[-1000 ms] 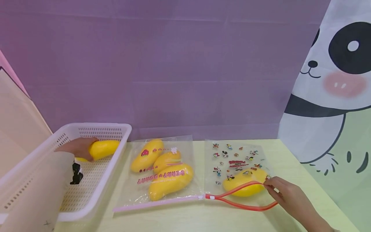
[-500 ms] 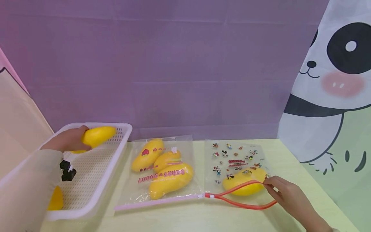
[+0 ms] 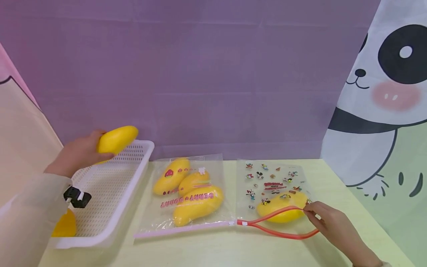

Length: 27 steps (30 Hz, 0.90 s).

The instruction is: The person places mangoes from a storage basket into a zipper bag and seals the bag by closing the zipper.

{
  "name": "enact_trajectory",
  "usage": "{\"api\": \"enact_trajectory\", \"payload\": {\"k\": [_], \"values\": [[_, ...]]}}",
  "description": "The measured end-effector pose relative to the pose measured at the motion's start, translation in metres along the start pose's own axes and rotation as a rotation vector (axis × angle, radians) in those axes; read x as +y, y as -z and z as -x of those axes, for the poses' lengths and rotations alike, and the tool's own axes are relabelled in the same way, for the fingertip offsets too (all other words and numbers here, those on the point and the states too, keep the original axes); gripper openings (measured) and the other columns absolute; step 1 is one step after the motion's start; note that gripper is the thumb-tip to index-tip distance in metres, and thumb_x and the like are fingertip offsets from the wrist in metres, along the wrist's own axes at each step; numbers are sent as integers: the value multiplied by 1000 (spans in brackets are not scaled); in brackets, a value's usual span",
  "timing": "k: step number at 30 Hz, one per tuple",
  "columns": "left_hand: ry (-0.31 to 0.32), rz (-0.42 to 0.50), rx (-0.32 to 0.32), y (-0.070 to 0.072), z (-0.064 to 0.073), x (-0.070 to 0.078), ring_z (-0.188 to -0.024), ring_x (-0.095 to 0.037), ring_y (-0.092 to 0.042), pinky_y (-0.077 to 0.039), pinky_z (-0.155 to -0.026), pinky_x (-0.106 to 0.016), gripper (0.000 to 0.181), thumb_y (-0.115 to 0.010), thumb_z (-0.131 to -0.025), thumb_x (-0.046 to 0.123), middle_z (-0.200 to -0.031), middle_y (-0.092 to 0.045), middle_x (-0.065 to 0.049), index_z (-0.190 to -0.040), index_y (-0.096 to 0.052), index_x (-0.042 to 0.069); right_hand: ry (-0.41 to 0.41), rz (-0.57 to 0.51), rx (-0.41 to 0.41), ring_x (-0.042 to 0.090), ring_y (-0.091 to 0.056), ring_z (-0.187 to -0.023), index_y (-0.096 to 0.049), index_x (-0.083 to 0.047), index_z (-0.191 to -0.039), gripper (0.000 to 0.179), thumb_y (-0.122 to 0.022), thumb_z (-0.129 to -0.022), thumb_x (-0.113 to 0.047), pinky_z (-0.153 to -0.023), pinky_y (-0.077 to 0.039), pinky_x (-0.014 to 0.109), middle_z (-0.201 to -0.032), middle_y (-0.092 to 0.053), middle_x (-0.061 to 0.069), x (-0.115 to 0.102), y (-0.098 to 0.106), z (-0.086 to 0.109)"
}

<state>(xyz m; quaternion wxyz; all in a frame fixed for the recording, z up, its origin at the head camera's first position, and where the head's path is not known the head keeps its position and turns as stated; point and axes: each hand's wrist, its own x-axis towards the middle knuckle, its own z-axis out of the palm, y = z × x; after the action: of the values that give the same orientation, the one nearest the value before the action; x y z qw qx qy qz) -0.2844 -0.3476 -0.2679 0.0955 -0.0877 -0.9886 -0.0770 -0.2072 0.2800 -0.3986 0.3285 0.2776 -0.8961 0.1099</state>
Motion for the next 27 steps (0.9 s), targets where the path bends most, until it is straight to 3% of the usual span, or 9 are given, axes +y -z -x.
{"api": "enact_trajectory", "payload": {"k": [4, 11, 21, 27], "values": [[-13, -6, 40, 4, 2, 23, -68, -28, -54, -44, -60, -45, 78, -70, -81, 36, -101, -58, -28, -131, -32, -10, 10, 0, 4, 7, -58, -65, -66, -16, -82, 40, -86, -53, 4, -58, -47, 10, -78, -65, -7, 1, -1, 0], [-64, -3, 105, 7, 11, 69, -64, -24, -51, -42, -57, -41, 71, -71, -79, 34, -84, -60, -16, -129, -38, -5, -47, -2, -27, 8, -58, -64, -66, -15, -81, 33, -84, -59, 2, -56, -51, 19, -78, -66, -7, -3, -2, -2], [-118, 19, 118, 3, 29, 118, -62, -18, -48, -39, -52, -33, 64, -71, -79, 36, -80, -57, -5, -126, -43, 4, -16, -5, -13, 7, -57, -64, -66, -15, -81, 35, -85, -58, 1, -56, -49, 15, -77, -65, -7, -3, -2, -2], [-170, 20, 122, -4, 36, 142, -62, -16, -48, -39, -51, -31, 64, -72, -77, 38, -84, -58, -4, -126, -45, 5, -25, -6, -15, 9, -59, -65, -66, -15, -82, 36, -85, -57, 2, -56, -51, 18, -78, -66, -6, -3, -2, -2]]}}
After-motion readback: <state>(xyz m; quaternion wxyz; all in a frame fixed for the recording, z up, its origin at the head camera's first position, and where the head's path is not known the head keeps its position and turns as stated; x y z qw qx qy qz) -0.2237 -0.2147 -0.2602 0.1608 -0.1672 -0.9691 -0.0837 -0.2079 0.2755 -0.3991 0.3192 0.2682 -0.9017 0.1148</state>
